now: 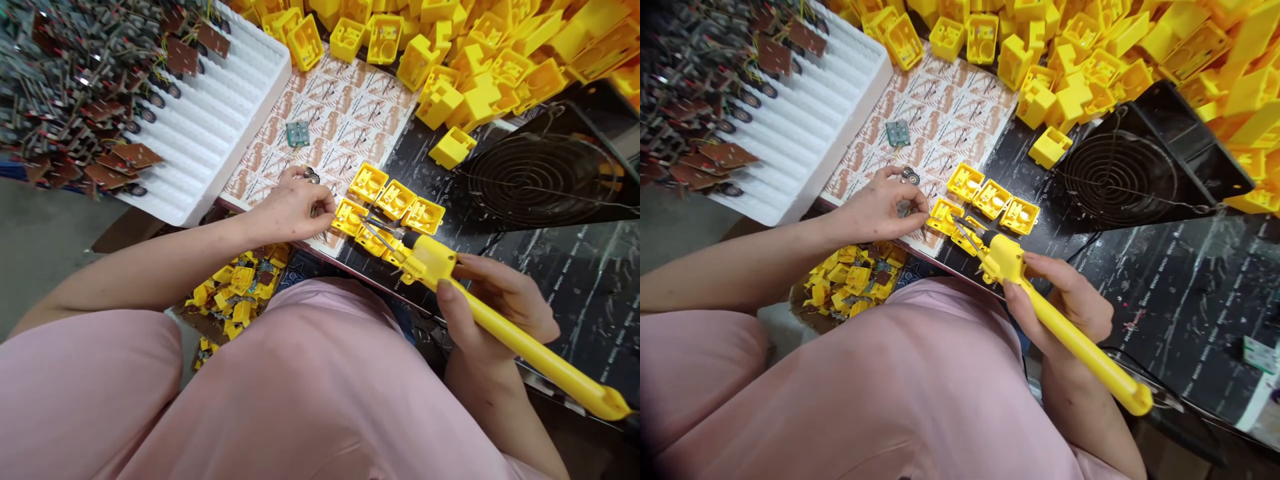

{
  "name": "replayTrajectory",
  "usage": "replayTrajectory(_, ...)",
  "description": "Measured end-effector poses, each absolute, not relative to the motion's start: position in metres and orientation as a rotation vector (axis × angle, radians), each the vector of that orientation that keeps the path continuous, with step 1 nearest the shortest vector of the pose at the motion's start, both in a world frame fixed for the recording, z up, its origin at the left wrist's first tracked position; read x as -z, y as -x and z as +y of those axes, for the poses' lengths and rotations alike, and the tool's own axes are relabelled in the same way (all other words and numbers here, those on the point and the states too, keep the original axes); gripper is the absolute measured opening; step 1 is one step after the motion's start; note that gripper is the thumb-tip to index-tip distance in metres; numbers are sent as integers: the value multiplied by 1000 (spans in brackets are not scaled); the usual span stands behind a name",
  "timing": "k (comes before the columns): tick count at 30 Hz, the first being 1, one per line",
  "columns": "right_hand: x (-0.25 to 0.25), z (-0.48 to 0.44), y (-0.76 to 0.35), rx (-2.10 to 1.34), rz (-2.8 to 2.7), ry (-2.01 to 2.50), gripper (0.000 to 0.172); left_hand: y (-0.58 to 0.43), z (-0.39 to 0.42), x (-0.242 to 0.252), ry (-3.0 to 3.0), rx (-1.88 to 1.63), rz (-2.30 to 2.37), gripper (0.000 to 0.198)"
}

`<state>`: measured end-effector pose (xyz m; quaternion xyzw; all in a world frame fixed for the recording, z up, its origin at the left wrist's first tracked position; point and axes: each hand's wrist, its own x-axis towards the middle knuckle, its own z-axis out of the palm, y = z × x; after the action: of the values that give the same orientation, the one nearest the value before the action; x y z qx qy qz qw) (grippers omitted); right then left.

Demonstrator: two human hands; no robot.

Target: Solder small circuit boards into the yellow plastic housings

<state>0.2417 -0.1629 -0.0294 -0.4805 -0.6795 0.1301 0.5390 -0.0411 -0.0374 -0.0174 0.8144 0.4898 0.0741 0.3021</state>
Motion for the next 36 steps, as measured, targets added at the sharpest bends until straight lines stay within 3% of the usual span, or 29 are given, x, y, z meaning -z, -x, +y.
replayTrajectory(11, 28, -161, -235, -336, -1795, 965, 70, 37, -36, 15, -2145, -236, 1268, 17)
replayTrajectory(19, 32, -164, -229, -233, -1690, 1207, 59, 34, -30, 18, -2101, -231, 1331, 20)
replayTrajectory(31, 16, -149, -217, -173, -1917, 1116, 23, 27, -17, 20, -2231, -211, 1234, 15)
replayTrajectory(36, 11, -142, -216, -84, -2031, 1020, 27, 25, -15, 19, -2262, -180, 1212, 15)
